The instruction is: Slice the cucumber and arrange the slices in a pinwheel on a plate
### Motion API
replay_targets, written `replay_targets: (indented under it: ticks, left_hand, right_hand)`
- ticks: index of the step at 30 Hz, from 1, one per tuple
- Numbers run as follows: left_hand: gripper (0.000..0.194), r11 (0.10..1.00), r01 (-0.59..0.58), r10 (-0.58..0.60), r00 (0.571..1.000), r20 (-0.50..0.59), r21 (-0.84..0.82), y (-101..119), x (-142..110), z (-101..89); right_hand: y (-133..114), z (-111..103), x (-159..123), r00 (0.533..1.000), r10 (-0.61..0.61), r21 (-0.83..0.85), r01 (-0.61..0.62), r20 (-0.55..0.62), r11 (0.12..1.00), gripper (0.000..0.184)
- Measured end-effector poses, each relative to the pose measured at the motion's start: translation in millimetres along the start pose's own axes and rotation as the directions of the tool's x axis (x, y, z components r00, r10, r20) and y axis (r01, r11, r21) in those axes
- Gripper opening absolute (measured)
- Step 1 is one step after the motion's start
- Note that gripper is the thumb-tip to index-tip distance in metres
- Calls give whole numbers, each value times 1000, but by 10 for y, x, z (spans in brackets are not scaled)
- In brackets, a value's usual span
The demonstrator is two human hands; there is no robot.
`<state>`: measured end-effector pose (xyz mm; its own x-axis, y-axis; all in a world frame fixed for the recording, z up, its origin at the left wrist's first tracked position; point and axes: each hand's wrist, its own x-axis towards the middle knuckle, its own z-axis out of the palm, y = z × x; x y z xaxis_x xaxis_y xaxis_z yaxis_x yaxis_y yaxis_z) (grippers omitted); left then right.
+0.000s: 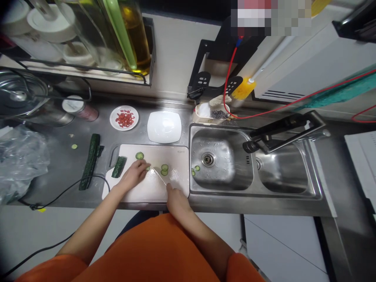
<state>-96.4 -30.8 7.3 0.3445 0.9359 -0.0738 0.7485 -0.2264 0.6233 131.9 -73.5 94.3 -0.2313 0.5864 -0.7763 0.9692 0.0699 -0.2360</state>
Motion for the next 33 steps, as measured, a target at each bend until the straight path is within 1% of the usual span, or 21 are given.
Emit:
replay_targets:
  ticks: [6, 9, 11, 12, 14, 15, 16, 17, 18, 20, 21, 22, 23, 24, 25, 26, 28, 29, 30, 31, 33]
  left_hand:
    - [22, 1000, -10, 9, 996, 94, 11, 38, 209, -115]
    - [14, 1000, 16, -13, 985, 174, -17, 69, 268, -185]
    - [10, 994, 93, -77, 972, 222, -63, 89, 279, -215]
    - [8, 982, 159, -133, 965, 226, -99, 99, 278, -217]
    - [9, 924, 327, -295, 939, 175, -197, 120, 269, -181]
    - [13, 870, 414, -391, 910, 137, -268, 133, 264, -144]
    - [17, 794, 490, -486, 867, 109, -359, 150, 260, -95]
    - [20, 698, 547, -573, 814, 99, -462, 170, 255, -39]
    - [21, 581, 583, -644, 756, 117, -568, 195, 250, 21]
    - [19, 343, 598, -732, 653, 193, -725, 254, 227, 132]
    - [19, 267, 595, -757, 616, 216, -758, 284, 206, 175]
    - [20, 232, 598, -777, 589, 224, -767, 311, 177, 206]
    - [22, 238, 612, -790, 574, 216, -755, 333, 142, 223]
    - [23, 278, 633, -794, 575, 198, -722, 347, 103, 229]
    - [23, 349, 654, -787, 594, 169, -671, 353, 63, 225]
    - [23, 445, 660, -764, 632, 127, -605, 349, 25, 214]
    - [23, 665, 601, -668, 744, 8, -443, 316, -31, 186]
    - [24, 760, 542, -597, 801, -54, -359, 291, -46, 174]
    - [26, 831, 478, -522, 846, -105, -284, 263, -52, 167]
    - [26, 879, 421, -457, 879, -139, -225, 236, -50, 165]
    - [22, 923, 351, -374, 914, -156, -156, 194, -33, 174]
  right_hand:
    - [15, 9, -4, 1000, 10, -4, -10, -10, 1000, 46]
    - [21, 9, -3, 1000, 10, -7, -10, -16, 1000, 47]
    - [27, 8, 0, 1000, 8, -5, -8, -17, 1000, 48]
    - [32, 8, 1, 1000, 6, -2, -7, -17, 1000, 47]
    - [42, 7, 6, 1000, 5, 4, -5, -18, 1000, 46]
    - [46, 6, 8, 1000, 7, 6, -7, -20, 1000, 46]
    - [50, 4, 11, 1000, 11, 8, -11, -23, 1000, 45]
    - [52, 2, 13, 1000, 14, 9, -14, -26, 1000, 45]
    - [54, -3, 15, 1000, 17, 12, -16, -26, 1000, 44]
    - [52, -16, 18, 1000, 20, 19, -19, -19, 1000, 44]
    - [50, -23, 18, 1000, 21, 23, -20, -11, 1000, 44]
    - [46, -31, 19, 1000, 24, 26, -24, -3, 999, 44]
    - [42, -38, 21, 1000, 26, 28, -26, 2, 999, 44]
    - [37, -42, 23, 1000, 26, 28, -26, 4, 999, 44]
    - [29, -44, 27, 1000, 22, 27, -22, 4, 999, 43]
    - [19, -44, 33, 1000, 16, 24, -16, 5, 1000, 44]
    - [-9, -34, 48, 1000, 1, 14, -1, 6, 1000, 47]
    - [-28, -27, 57, 1000, -6, 8, 6, 4, 1000, 49]
    - [-49, -19, 66, 1000, -10, 4, 10, 0, 1000, 50]
    - [-70, -11, 74, 1000, -16, 3, 16, -9, 1000, 50]
    - [-108, 3, 86, 999, -23, 9, 23, -28, 1000, 48]
